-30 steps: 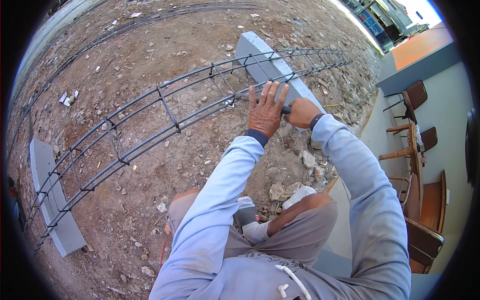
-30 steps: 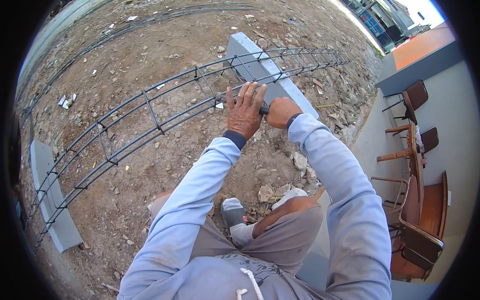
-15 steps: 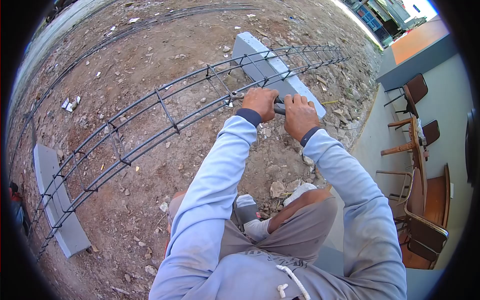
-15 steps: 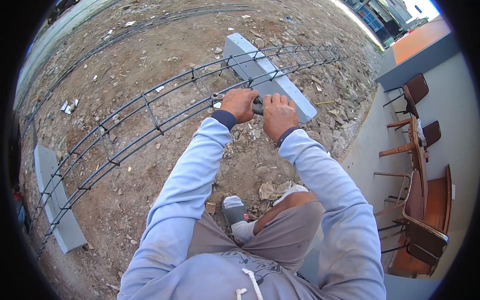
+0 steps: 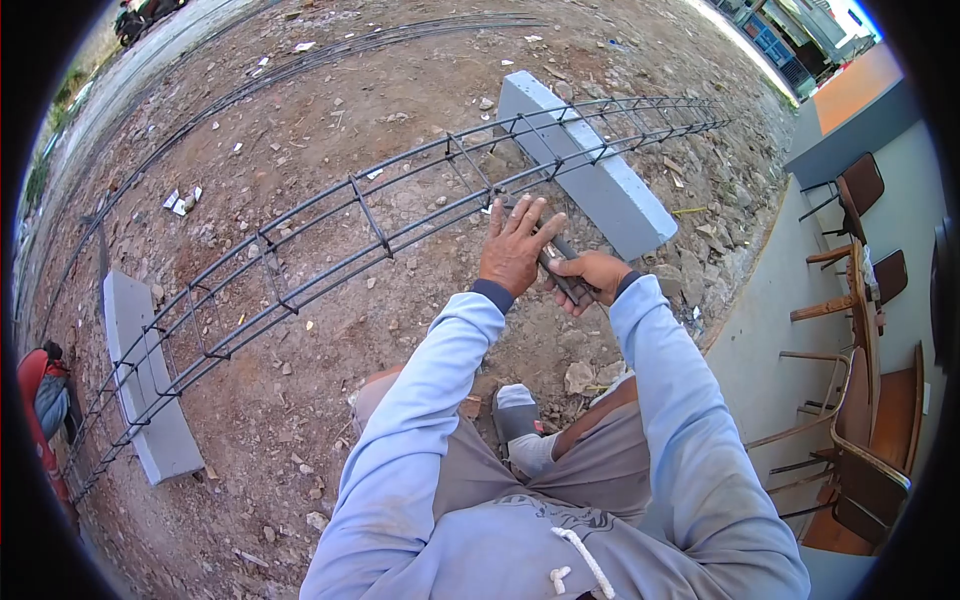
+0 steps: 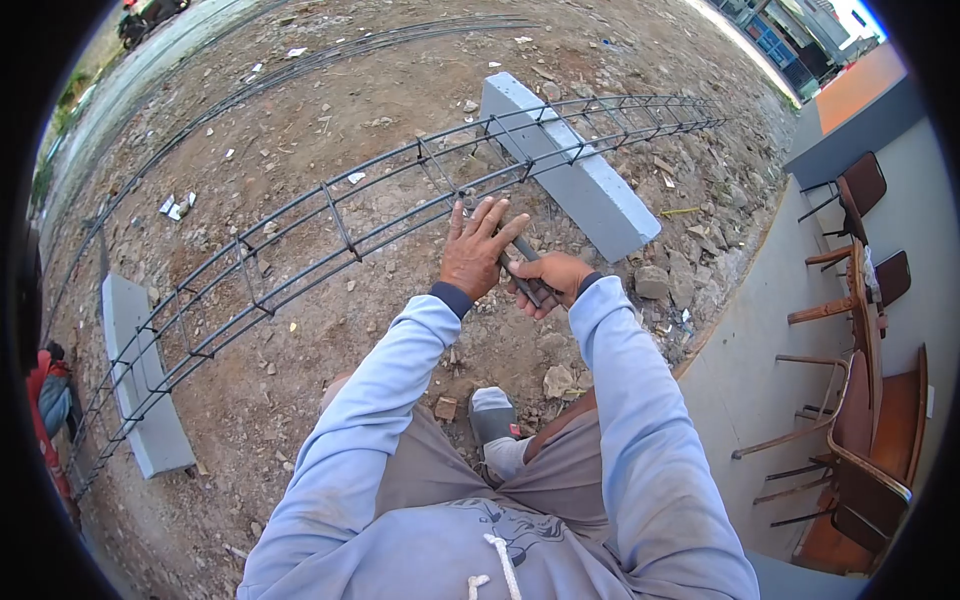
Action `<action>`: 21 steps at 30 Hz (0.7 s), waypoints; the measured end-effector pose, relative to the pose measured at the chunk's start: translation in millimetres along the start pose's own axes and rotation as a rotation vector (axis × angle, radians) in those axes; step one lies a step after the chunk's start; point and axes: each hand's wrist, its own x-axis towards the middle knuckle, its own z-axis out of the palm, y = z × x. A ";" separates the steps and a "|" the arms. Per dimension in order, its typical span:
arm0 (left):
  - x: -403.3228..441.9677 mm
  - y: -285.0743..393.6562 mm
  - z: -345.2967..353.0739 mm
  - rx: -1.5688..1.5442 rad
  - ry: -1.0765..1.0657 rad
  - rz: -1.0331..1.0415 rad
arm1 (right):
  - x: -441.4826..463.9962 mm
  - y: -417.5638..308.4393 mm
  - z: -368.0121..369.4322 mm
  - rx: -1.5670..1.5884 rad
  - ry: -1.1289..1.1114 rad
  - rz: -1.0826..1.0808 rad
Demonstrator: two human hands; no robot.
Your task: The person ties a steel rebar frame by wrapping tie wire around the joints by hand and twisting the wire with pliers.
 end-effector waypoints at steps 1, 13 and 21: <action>-5.3 -0.4 -3.1 0.029 0.032 -0.081 | 3.6 6.0 5.7 0.041 0.005 -0.003; -51.6 -29.9 15.1 -0.566 0.349 -1.077 | 20.5 58.4 101.2 0.223 0.002 -0.101; -160.1 -67.3 18.4 -0.364 0.188 -1.227 | 72.7 87.6 118.3 0.069 0.133 -0.013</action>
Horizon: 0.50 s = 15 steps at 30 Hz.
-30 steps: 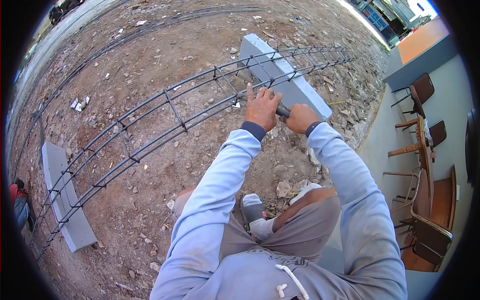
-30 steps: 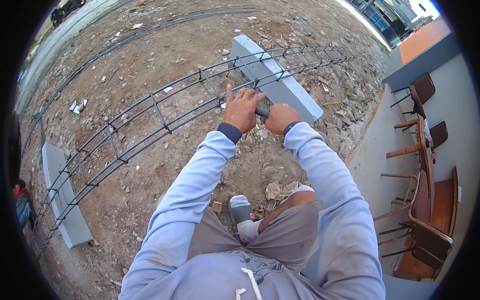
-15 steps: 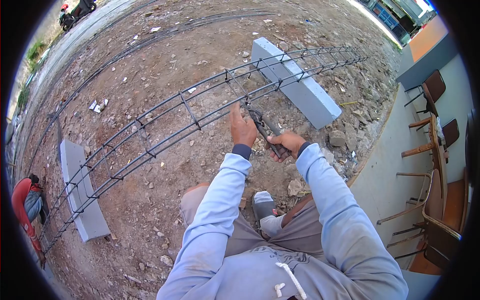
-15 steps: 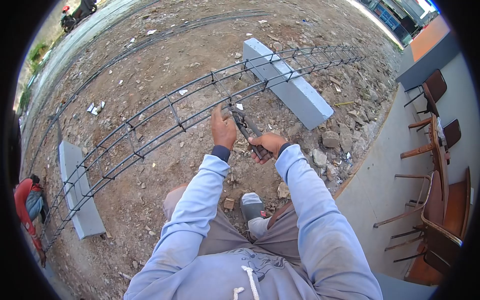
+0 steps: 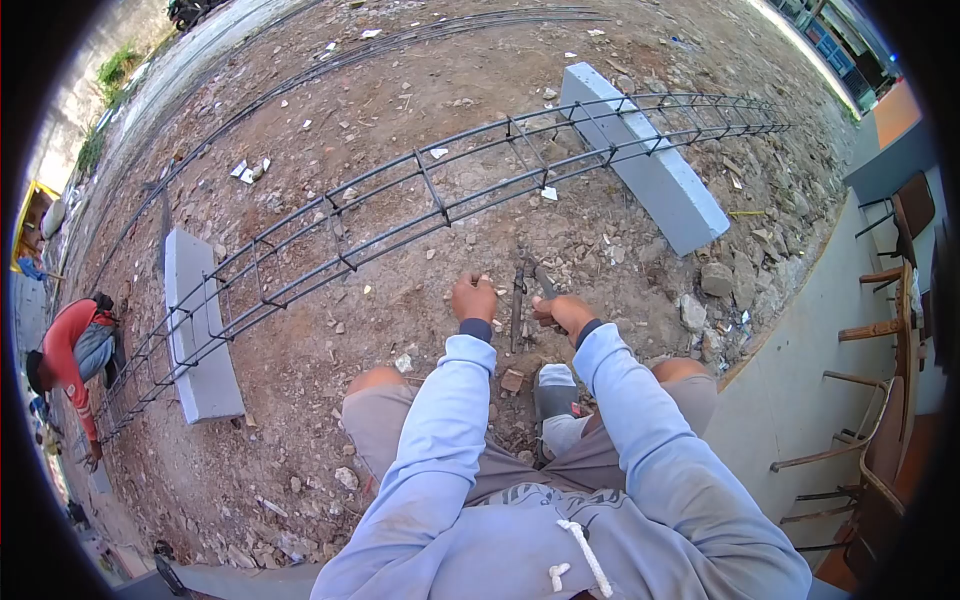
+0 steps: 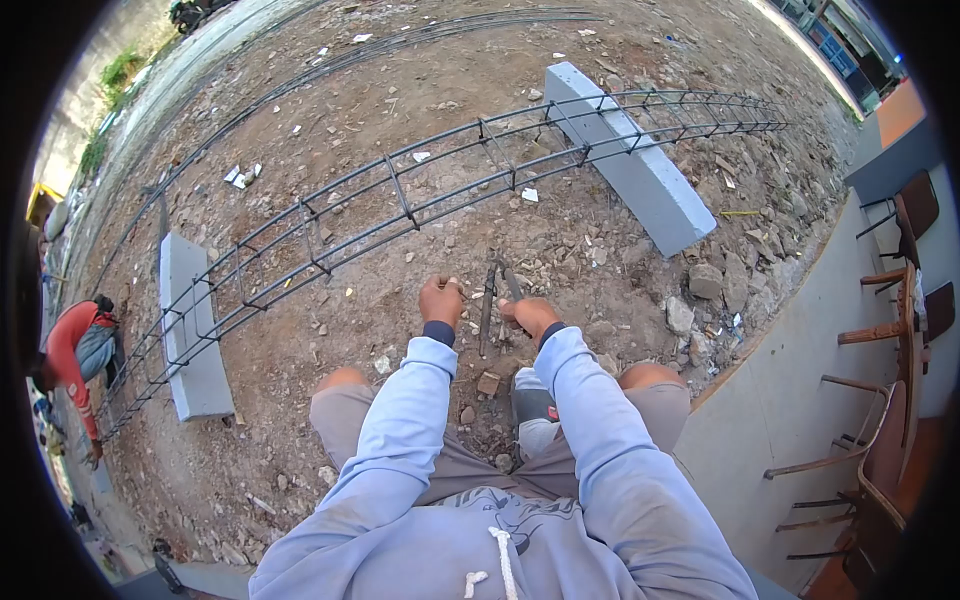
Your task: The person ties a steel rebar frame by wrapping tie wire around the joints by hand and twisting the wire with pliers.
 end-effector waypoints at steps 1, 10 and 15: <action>2.1 -13.0 -4.8 -0.030 -0.022 -0.057 | 1.7 -1.7 6.0 0.087 -0.005 0.065; -26.5 2.1 -85.1 -0.284 -0.165 -0.284 | 22.7 -8.2 42.4 0.338 0.070 0.101; -26.8 23.2 -103.4 -0.432 -0.275 -0.255 | 27.0 -2.8 78.8 -0.180 0.007 -0.020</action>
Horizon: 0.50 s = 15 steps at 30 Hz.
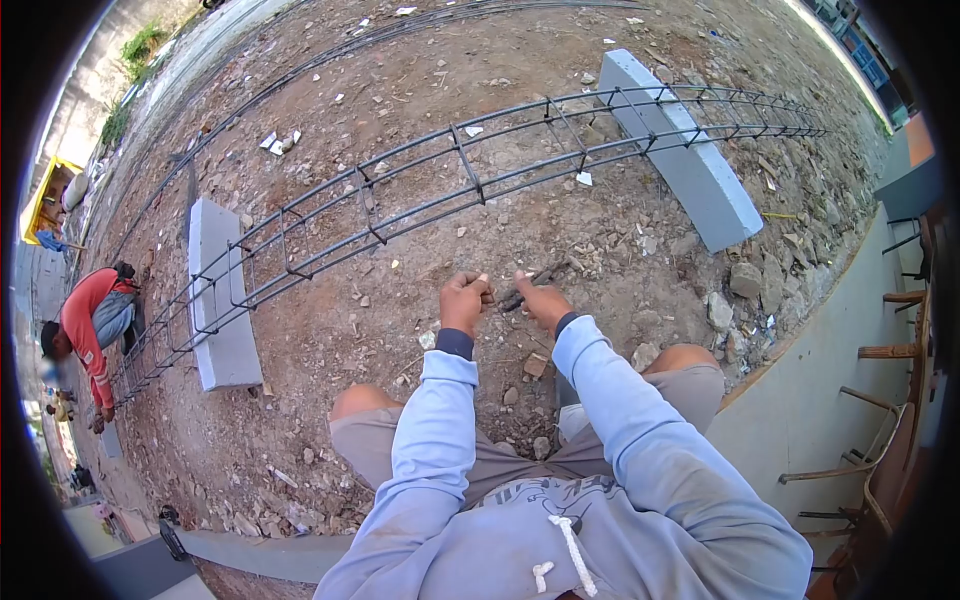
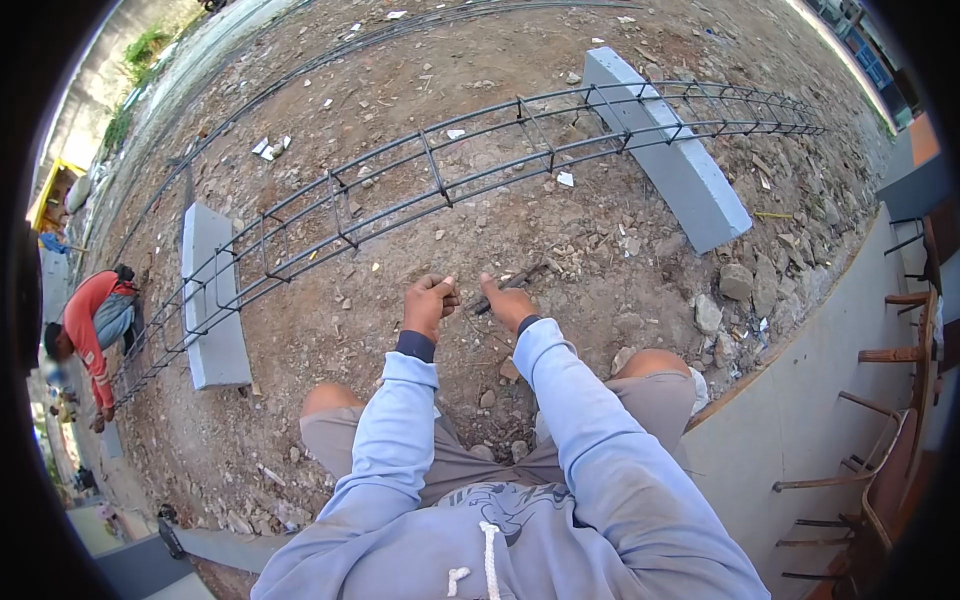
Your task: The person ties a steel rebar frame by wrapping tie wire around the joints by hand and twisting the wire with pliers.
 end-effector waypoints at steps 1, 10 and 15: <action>4.5 1.7 0.3 -0.001 -0.008 0.032 | -22.3 -11.0 6.2 0.151 -0.095 -0.049; 40.3 61.2 26.3 0.283 -0.136 0.315 | -29.5 -48.2 10.7 0.563 0.280 -0.503; 40.1 85.5 6.6 0.447 0.117 0.468 | 11.0 -63.3 6.3 0.856 0.258 -0.338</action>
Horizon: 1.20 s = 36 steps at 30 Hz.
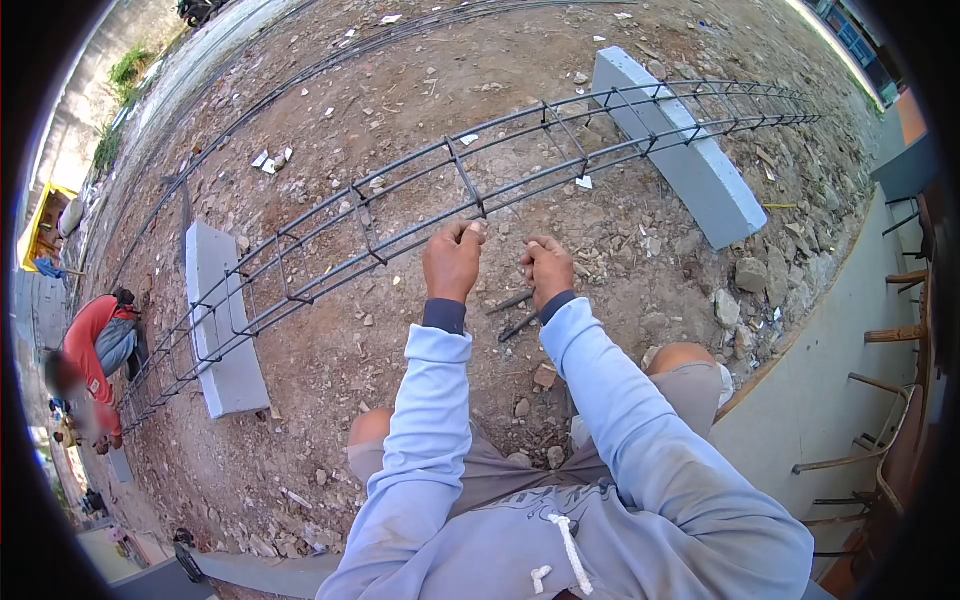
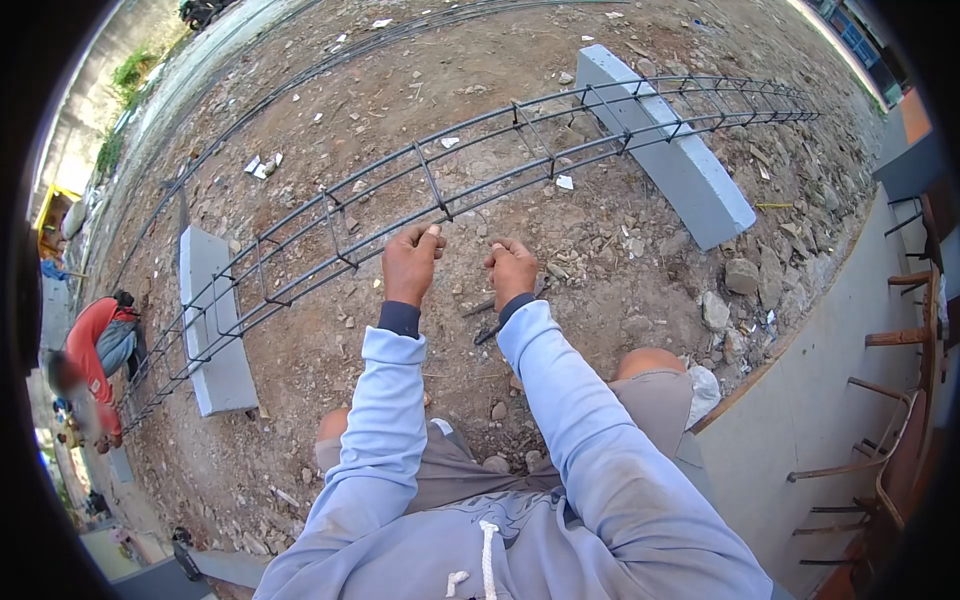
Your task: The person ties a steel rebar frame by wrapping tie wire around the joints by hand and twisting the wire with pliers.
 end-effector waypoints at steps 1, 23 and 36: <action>-0.2 10.9 -6.1 0.003 0.069 0.038 | 3.4 -2.9 5.7 0.044 -0.024 0.041; 64.3 18.4 11.8 0.326 0.185 0.260 | 12.8 -18.9 57.8 -0.505 -0.046 -0.513; 21.2 -4.8 16.2 -0.161 0.171 0.222 | 22.8 -21.4 70.1 -0.920 0.063 -0.787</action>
